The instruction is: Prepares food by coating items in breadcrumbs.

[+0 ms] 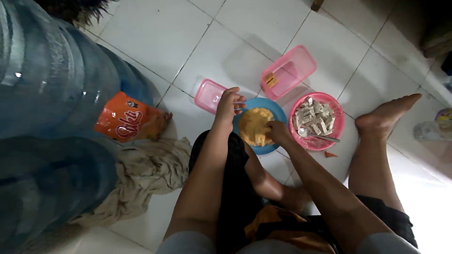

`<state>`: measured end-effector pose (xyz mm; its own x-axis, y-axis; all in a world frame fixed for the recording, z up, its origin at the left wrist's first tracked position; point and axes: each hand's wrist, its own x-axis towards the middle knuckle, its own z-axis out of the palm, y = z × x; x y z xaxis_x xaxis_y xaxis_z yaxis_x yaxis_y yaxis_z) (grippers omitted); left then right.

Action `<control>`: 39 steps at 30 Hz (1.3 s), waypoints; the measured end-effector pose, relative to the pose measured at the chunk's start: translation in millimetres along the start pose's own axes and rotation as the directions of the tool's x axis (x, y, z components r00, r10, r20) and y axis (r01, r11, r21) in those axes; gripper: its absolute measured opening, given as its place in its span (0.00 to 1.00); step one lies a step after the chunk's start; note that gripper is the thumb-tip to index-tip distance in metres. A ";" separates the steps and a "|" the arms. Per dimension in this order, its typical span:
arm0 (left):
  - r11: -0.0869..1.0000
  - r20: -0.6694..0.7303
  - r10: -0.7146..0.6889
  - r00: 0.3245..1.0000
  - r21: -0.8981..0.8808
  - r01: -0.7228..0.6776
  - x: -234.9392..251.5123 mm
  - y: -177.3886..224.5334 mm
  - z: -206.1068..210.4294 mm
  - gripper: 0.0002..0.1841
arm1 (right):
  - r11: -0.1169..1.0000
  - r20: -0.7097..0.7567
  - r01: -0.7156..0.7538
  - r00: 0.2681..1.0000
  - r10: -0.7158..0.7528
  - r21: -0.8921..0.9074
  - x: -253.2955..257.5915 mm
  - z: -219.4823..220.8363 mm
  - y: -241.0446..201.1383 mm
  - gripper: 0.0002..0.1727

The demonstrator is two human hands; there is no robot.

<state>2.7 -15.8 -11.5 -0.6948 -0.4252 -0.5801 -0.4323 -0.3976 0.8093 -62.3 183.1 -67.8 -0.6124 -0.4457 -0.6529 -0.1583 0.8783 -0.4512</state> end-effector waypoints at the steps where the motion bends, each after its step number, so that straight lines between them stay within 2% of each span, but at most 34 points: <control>1: 1.000 0.000 0.003 1.000 0.002 -0.003 0.2 0.0 0.3 0.24 | 0.999 0.007 0.000 1.000 -0.001 0.047 -0.1 -2.7 1.8 0.16; 5: 1.000 0.001 0.000 1.000 -0.011 0.000 1.1 -1.6 -0.5 0.23 | 0.974 0.053 0.049 0.997 -0.062 0.223 -9.4 -9.2 0.2 0.13; 7: 1.000 0.001 0.002 1.000 -0.017 -0.002 0.4 -1.0 -0.7 0.23 | 0.974 -0.008 0.074 0.997 -0.074 0.213 -18.1 -9.7 -9.5 0.16; 8: 1.000 0.001 0.004 1.000 -0.019 -0.004 -0.5 -0.6 -0.7 0.23 | 0.982 -0.071 0.086 0.995 -0.075 0.169 -21.3 -7.7 -14.2 0.21; 11: 1.000 0.004 0.008 1.000 -0.016 -0.008 -2.2 0.7 -0.5 0.23 | 0.999 -0.117 0.032 0.993 -0.033 -0.009 -20.3 6.3 -24.7 0.52; 12: 1.000 0.006 0.013 1.000 -0.014 -0.013 -1.9 0.4 -0.9 0.23 | 0.998 -0.114 0.010 0.993 -0.018 -0.064 -17.3 13.7 -27.0 0.59; 13: 1.000 0.009 0.016 1.000 -0.014 -0.016 -1.6 -0.2 -1.4 0.23 | 0.994 -0.114 -0.006 0.993 -0.007 -0.109 -15.4 20.8 -29.7 0.62; 14: 1.000 0.006 0.015 1.000 -0.019 -0.014 -1.2 -0.8 -1.5 0.23 | 0.989 -0.114 -0.022 0.993 0.006 -0.147 -14.0 26.8 -33.0 0.61; 17: 1.000 0.003 0.012 1.000 -0.021 -0.012 -2.0 0.0 -1.3 0.23 | 0.977 -0.078 -0.066 0.996 0.051 -0.201 -11.8 33.6 -43.6 0.50; 22: 1.000 -0.002 0.011 1.000 -0.022 -0.011 -1.8 0.6 -0.3 0.22 | 0.972 0.022 -0.100 0.994 0.107 -0.213 -1.3 14.1 -49.6 0.36; 24: 1.000 0.001 0.012 1.000 -0.017 -0.012 -1.8 0.6 -0.7 0.23 | 0.975 -0.001 -0.090 0.996 0.091 -0.204 3.2 3.4 -52.4 0.33; 28: 1.000 -0.001 0.008 1.000 -0.013 -0.008 -1.6 0.7 0.6 0.23 | 0.983 -0.186 0.011 0.982 -0.045 -0.182 6.3 1.2 -52.8 0.32; 32: 1.000 0.012 0.026 1.000 -0.006 -0.026 -2.3 0.8 -0.6 0.23 | 0.996 -0.082 0.081 0.993 -0.085 -0.046 -10.9 -2.1 -45.3 0.29; 34: 1.000 0.009 0.027 1.000 -0.016 -0.026 -2.7 0.4 -0.4 0.23 | 0.996 -0.106 0.089 0.990 -0.088 0.003 -22.3 -5.3 -32.5 0.32; 37: 1.000 0.019 0.023 1.000 -0.013 -0.023 -2.2 0.6 -0.5 0.23 | 0.991 -0.081 0.061 0.994 -0.071 -0.117 -34.4 0.4 -11.8 0.54; 38: 1.000 0.019 0.020 1.000 -0.013 -0.020 -2.1 0.5 0.3 0.23 | 0.985 -0.072 0.055 0.995 -0.068 -0.160 -35.2 5.4 -6.6 0.58; 39: 1.000 0.016 0.020 1.000 -0.017 -0.019 -2.2 0.8 1.1 0.23 | 0.984 -0.089 0.053 0.994 -0.069 -0.170 -33.5 11.2 -2.7 0.58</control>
<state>3.3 -14.3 -9.5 -0.7125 -0.4196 -0.5624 -0.4089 -0.4031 0.8187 -32.7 193.7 -51.6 -0.6663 -0.4883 -0.5635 -0.3204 0.8699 -0.3750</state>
